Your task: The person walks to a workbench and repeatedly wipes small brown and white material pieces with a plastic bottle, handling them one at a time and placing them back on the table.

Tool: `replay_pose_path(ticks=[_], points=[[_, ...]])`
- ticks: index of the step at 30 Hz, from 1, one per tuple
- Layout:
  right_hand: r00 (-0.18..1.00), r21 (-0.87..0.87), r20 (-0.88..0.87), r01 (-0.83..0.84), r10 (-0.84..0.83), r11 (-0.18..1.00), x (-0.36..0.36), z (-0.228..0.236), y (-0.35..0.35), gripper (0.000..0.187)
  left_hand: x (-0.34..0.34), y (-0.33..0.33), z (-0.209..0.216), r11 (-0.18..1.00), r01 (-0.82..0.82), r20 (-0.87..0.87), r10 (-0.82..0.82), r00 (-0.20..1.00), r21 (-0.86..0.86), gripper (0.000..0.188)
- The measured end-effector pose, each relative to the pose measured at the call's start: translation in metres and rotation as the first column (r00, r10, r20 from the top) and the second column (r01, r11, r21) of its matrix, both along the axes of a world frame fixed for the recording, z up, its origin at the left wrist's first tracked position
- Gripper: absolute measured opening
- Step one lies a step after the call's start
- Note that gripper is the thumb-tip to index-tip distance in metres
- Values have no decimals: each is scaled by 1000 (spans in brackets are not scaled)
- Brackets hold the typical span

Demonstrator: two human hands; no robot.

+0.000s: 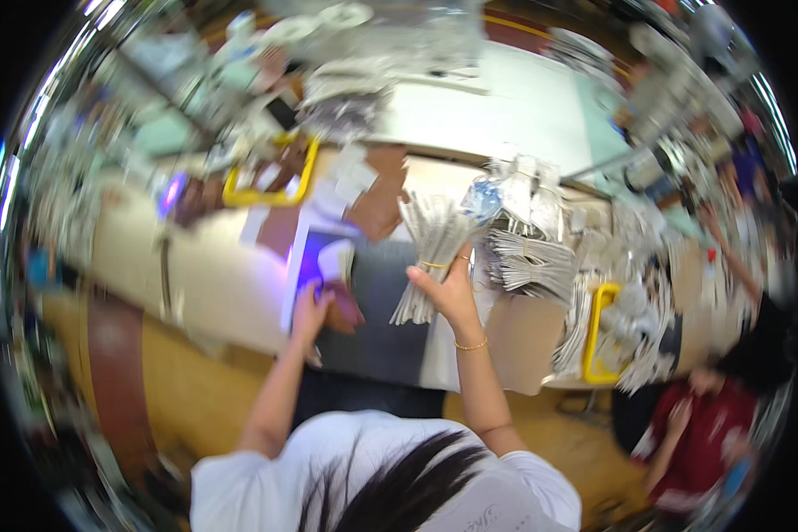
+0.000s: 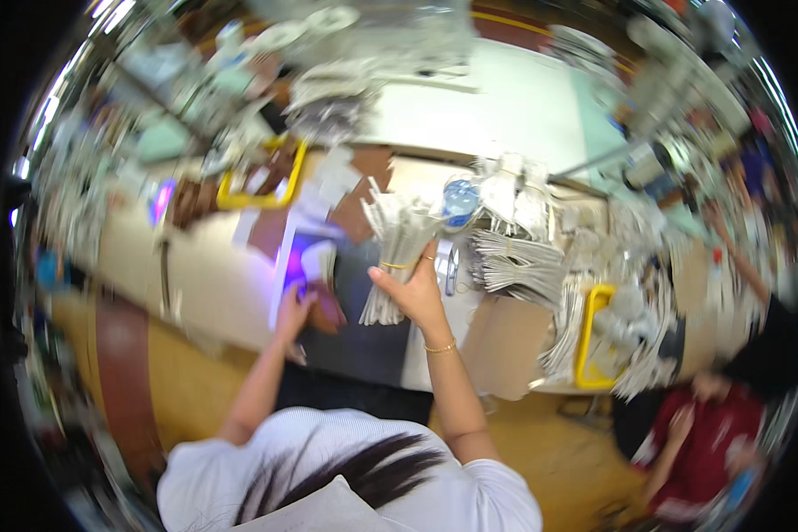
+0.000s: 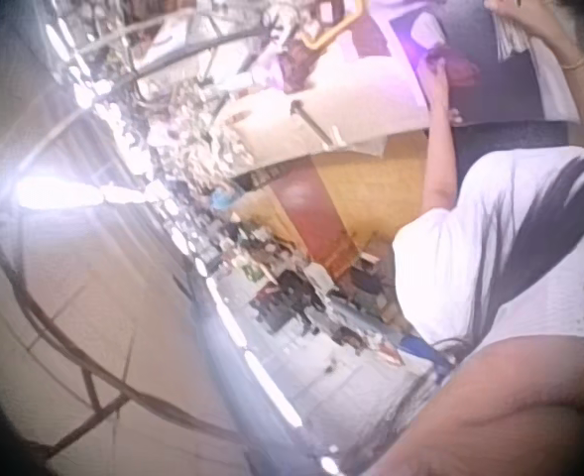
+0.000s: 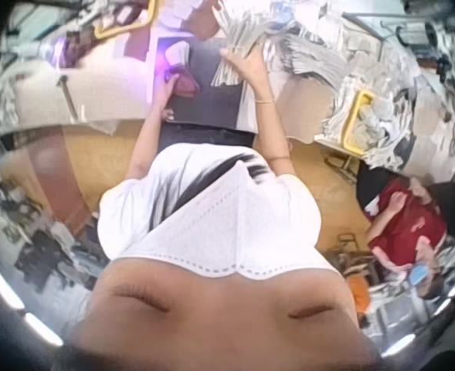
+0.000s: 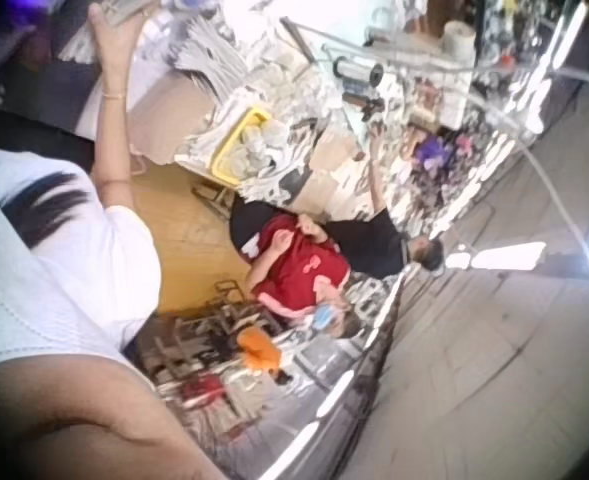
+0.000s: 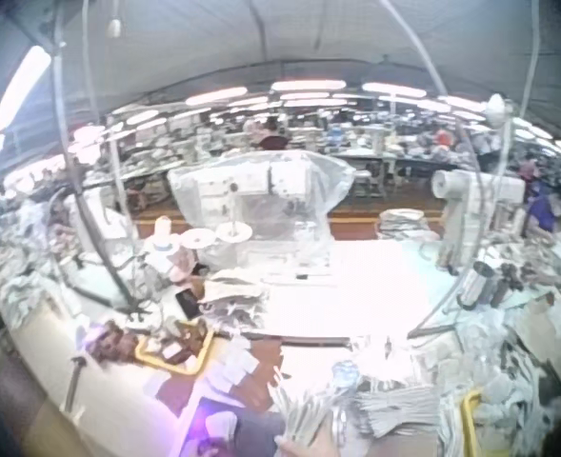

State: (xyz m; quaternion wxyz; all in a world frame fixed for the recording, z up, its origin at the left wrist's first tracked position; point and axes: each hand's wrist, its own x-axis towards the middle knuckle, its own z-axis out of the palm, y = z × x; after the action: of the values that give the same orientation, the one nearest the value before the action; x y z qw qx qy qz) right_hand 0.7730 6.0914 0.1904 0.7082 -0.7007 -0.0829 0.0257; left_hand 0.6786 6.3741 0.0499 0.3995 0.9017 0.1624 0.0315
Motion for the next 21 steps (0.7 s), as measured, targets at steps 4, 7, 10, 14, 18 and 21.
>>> replay_pose_path(ticks=[4, 7, 10, 14, 18, 21], points=[[841, -240, 366, 498, -398, 833, 111, 9, 79, 90, -20, 17, 29, 932, 54, -125, -105, 987, -358, 49], [683, -479, 415, 726, -602, 493, 203, 14, 116, 92, -57, 63, 22, 890, 39, -158, -123, 980, -454, 28], [649, -573, 444, 736, -618, 361, 275, 5, 127, 93, -122, 123, 11, 793, -248, -245, 128, 961, -557, 16], [772, -806, 295, 517, -563, 287, 337, -50, 141, 93, -157, 170, -30, 789, -484, -341, 367, 866, -380, 17], [877, -904, 142, 304, -458, 300, 341, -109, 136, 88, -117, 167, -38, 845, -412, -447, 240, 862, -340, 18], [784, -748, 391, 576, -482, 330, 310, -96, 125, 79, -96, 163, -45, 873, -345, -489, 147, 860, -344, 19]])
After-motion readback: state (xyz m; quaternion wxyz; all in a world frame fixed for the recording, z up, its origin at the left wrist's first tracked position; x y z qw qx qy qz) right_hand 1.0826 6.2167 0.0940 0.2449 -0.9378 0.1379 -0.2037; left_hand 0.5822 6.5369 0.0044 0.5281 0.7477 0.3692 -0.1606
